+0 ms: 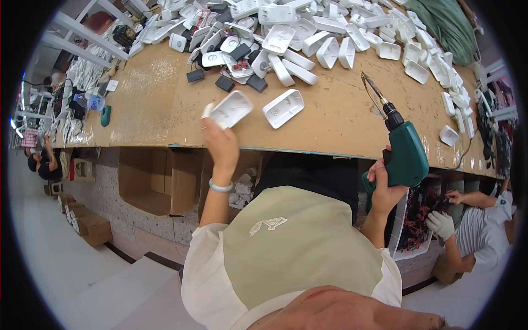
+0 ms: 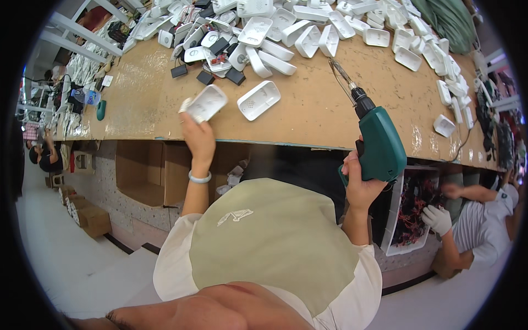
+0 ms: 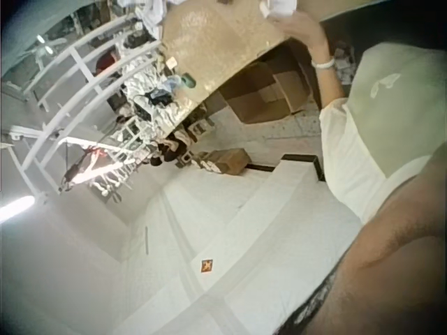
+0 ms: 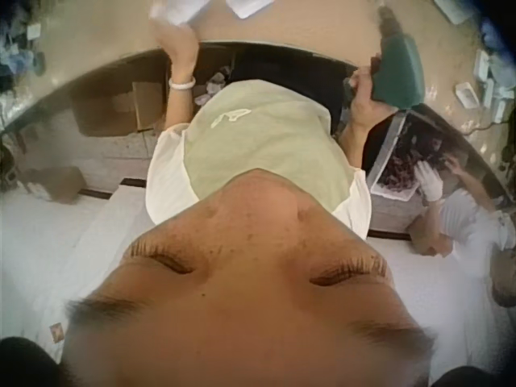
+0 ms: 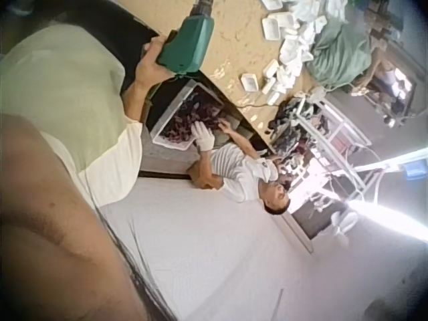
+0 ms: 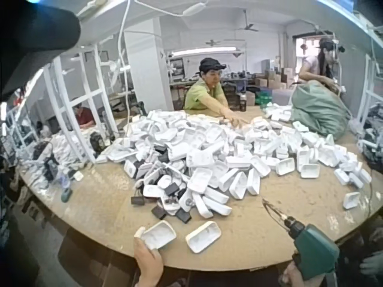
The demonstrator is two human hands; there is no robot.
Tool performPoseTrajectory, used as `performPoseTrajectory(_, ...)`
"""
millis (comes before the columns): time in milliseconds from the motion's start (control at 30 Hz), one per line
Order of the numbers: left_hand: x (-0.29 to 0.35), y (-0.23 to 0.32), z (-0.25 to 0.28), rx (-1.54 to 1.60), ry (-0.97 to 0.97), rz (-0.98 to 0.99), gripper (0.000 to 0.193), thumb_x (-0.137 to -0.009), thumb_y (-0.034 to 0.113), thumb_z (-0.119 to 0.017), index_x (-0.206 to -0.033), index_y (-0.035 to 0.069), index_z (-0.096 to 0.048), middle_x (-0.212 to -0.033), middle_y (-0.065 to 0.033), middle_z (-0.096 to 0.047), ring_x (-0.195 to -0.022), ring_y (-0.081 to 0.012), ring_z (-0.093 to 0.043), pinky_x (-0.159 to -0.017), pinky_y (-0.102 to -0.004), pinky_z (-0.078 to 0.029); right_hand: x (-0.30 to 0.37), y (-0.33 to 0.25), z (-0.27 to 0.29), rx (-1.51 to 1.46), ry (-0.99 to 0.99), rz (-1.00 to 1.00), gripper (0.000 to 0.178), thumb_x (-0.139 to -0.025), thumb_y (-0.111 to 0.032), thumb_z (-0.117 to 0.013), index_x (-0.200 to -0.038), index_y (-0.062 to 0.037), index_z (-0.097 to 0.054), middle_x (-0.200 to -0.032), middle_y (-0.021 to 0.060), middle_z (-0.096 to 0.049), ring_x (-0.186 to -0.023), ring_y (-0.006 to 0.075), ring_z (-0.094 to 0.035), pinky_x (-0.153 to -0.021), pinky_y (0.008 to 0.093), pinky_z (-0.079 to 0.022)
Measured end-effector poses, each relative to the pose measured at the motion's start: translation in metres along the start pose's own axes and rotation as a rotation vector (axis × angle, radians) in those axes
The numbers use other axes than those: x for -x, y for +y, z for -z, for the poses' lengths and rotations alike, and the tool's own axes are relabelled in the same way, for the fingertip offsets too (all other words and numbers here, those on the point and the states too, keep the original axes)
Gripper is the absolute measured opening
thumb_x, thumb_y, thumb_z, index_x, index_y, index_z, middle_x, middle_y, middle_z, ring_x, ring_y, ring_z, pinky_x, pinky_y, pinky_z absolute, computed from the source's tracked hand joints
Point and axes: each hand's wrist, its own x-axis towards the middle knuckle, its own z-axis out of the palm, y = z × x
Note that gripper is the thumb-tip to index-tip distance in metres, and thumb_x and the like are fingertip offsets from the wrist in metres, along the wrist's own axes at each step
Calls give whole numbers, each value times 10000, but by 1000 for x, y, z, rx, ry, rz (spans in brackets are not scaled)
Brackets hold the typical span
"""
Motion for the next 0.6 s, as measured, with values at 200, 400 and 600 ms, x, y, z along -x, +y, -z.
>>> performPoseTrajectory(200, 35, 64, 2, 96, -122, -171, 534, -797, -58, -531, -1326, -91, -465, -1204, -325, -561, -1055, -501, -598, -894, -515, -492, 11, -4, 6, 33, 80, -12, 332, -905, 85, -570, -1237, 89, -547, -859, 99, -617, -552, 105, -512, -509, 245, -440)
performPoseTrajectory(400, 28, 87, -65, 3, -312, -196, 376, -859, -84, -495, -1235, -89, -473, -1212, -342, -472, -967, -515, -593, -807, -539, -514, 15, -1, 10, 13, 72, -46, 350, -895, 109, -557, -1243, 86, -543, -1108, 151, -644, -558, 113, -522, -506, 256, -450)
performPoseTrajectory(600, -4, 79, -93, -23, -267, -364, 261, -914, -21, -495, -1164, -85, -458, -1169, -314, -474, -872, -467, -616, -753, -502, -541, -1, 11, 10, -28, -11, -73, 369, -890, 109, -559, -1257, 76, -541, -1056, 143, -636, -555, 117, -517, -516, 265, -459)
